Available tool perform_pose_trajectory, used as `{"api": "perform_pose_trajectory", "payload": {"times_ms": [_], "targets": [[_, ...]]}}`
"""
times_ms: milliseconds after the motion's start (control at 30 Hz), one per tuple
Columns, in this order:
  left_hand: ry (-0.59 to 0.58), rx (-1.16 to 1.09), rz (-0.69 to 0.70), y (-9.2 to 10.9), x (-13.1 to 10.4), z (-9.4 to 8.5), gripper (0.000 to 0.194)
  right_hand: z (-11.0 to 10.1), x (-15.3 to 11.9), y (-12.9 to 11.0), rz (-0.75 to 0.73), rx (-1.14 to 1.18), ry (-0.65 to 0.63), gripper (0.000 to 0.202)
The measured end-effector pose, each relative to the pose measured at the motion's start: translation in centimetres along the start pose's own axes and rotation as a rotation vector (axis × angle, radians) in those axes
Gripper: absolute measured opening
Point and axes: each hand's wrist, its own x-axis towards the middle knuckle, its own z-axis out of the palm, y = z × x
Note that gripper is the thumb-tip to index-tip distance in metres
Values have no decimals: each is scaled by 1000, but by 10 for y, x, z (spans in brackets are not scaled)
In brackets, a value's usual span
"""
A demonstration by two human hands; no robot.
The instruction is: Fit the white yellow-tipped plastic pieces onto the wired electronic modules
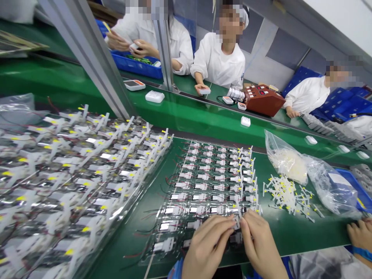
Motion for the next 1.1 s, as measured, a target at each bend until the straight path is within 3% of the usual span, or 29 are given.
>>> {"api": "perform_pose_trajectory", "payload": {"times_ms": [133, 300, 433, 533, 767, 1100], "targets": [[-73, 54, -16, -3, 4, -9, 16, -10, 1, 9, 14, 80, -8, 32], [-71, 241, -88, -11, 7, -23, 24, -35, 8, 27, 20, -8, 118, 17], [-165, 370, -81, -17, 10, -25, 27, -35, 15, 30, -27, -166, -43, 19], [-241, 445, -60, -19, 12, -23, 32, -29, 19, 28, -22, -234, -130, 24], [-371, 540, -51, -17, 9, -18, 45, -27, 25, 29, 6, -258, -194, 26], [-492, 624, -25, -1, 21, 13, 39, -44, 16, 36, 53, -115, -133, 24]]}}
